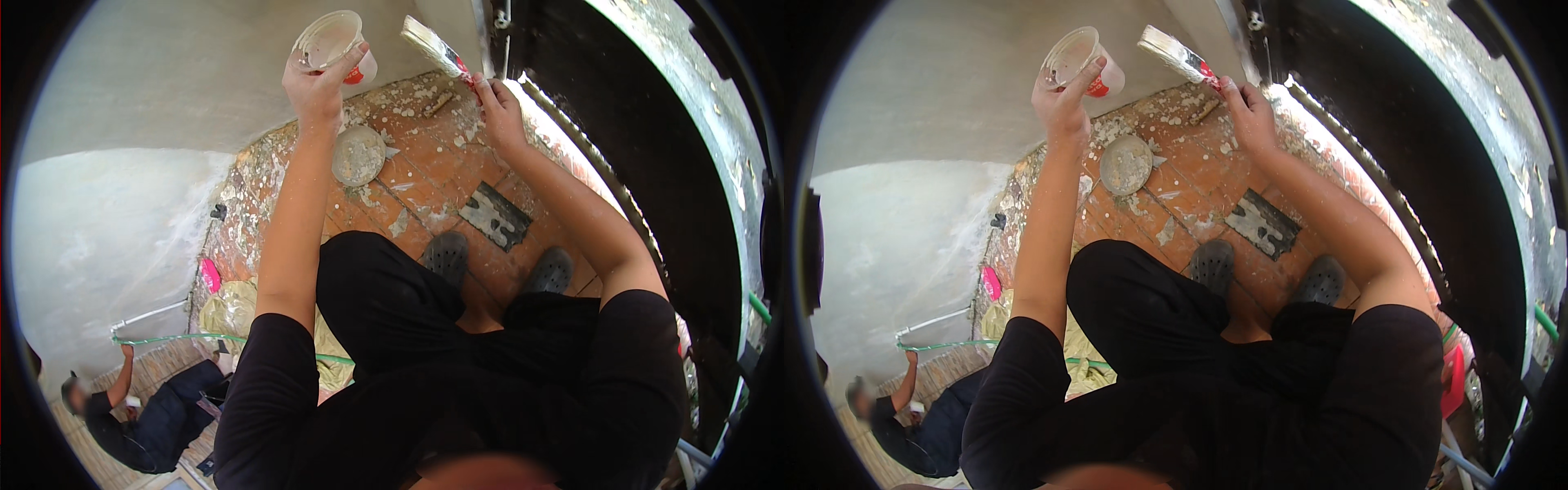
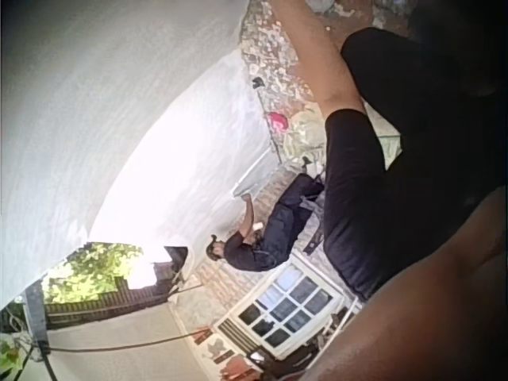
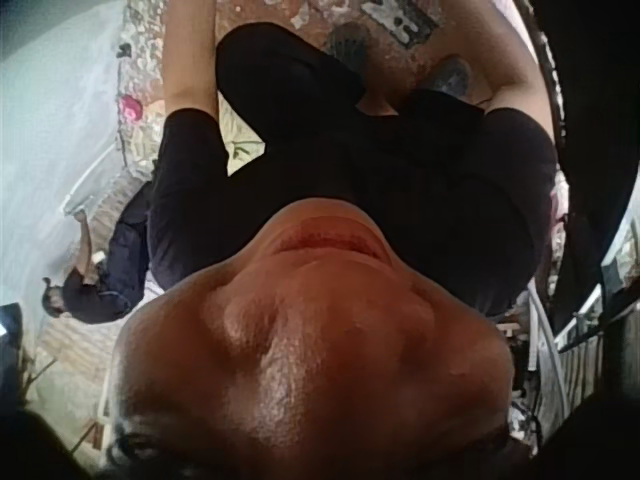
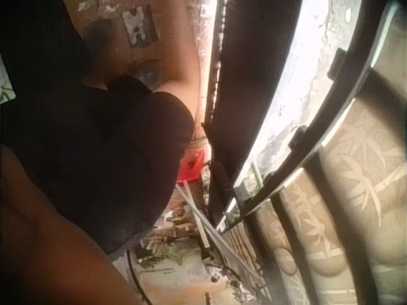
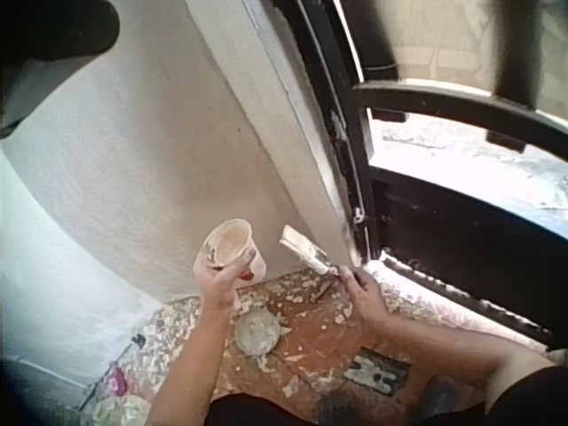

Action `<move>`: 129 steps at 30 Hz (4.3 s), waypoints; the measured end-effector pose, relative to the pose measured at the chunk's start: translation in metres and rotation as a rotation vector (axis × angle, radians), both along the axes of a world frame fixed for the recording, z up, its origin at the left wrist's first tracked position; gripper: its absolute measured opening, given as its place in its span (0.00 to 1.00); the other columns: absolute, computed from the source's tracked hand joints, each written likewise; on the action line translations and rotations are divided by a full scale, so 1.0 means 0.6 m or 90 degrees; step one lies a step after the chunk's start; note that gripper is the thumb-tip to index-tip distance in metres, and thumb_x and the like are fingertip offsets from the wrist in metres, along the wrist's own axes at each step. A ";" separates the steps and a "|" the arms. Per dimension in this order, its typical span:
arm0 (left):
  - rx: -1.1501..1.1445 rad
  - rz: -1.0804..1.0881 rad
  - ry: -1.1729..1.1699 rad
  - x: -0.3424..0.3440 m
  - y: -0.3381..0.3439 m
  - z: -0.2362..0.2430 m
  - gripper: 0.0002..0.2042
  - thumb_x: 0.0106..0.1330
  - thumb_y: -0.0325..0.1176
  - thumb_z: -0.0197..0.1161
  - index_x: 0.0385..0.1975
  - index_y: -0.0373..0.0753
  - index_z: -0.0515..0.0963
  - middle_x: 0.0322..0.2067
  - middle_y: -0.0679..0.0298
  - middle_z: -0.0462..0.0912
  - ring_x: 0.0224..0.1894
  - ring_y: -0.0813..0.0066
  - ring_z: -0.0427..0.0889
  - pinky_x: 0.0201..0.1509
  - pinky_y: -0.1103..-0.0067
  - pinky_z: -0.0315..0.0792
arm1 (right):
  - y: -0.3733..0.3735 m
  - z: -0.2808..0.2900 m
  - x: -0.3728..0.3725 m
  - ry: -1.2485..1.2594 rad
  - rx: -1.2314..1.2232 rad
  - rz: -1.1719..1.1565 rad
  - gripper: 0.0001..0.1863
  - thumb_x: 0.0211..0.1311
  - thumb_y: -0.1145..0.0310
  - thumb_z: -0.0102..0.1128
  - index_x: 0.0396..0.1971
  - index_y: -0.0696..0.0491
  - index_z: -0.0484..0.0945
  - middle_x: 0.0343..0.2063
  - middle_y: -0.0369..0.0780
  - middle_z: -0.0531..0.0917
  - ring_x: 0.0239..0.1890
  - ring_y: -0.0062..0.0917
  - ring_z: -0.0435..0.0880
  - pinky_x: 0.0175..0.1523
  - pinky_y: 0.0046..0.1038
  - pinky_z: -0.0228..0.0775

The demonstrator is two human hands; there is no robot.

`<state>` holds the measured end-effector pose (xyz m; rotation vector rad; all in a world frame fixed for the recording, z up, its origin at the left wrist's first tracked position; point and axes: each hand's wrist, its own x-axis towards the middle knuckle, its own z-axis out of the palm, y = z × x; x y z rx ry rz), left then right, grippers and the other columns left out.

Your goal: The person paints a door frame with white paint using a paintbrush.

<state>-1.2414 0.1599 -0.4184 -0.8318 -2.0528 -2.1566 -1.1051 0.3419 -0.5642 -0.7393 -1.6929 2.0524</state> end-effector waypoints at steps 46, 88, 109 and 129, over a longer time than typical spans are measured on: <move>-0.022 -0.221 -0.237 0.128 -0.013 0.014 0.32 0.48 0.23 0.75 0.56 0.32 0.70 0.49 0.60 0.80 0.51 0.72 0.79 0.58 0.74 0.72 | -0.024 0.137 -0.062 0.189 -0.239 0.410 0.17 0.67 0.73 0.56 0.54 0.59 0.77 0.46 0.39 0.83 0.47 0.24 0.82 0.55 0.28 0.74; -0.053 -0.111 -0.214 0.106 -0.029 0.000 0.32 0.45 0.19 0.76 0.54 0.30 0.72 0.48 0.57 0.80 0.51 0.69 0.79 0.58 0.72 0.72 | 0.093 -0.118 -0.156 0.043 -0.239 -0.356 0.12 0.51 0.69 0.73 0.15 0.56 0.79 0.14 0.32 0.74 0.17 0.16 0.68 0.24 0.23 0.57; -0.048 -0.131 -0.144 0.121 -0.014 0.007 0.30 0.46 0.20 0.75 0.52 0.29 0.73 0.48 0.58 0.80 0.50 0.70 0.79 0.57 0.74 0.71 | 0.150 -0.226 -0.051 -0.183 0.152 -0.062 0.13 0.53 0.59 0.70 0.38 0.46 0.88 0.28 0.38 0.87 0.30 0.22 0.84 0.38 0.25 0.74; -0.068 -0.099 -0.142 0.119 -0.037 0.018 0.30 0.47 0.20 0.74 0.54 0.30 0.72 0.49 0.57 0.79 0.52 0.68 0.78 0.59 0.72 0.69 | 0.131 -0.130 -0.151 0.065 -0.185 -0.194 0.11 0.56 0.64 0.71 0.21 0.53 0.82 0.13 0.29 0.72 0.13 0.12 0.63 0.20 0.20 0.52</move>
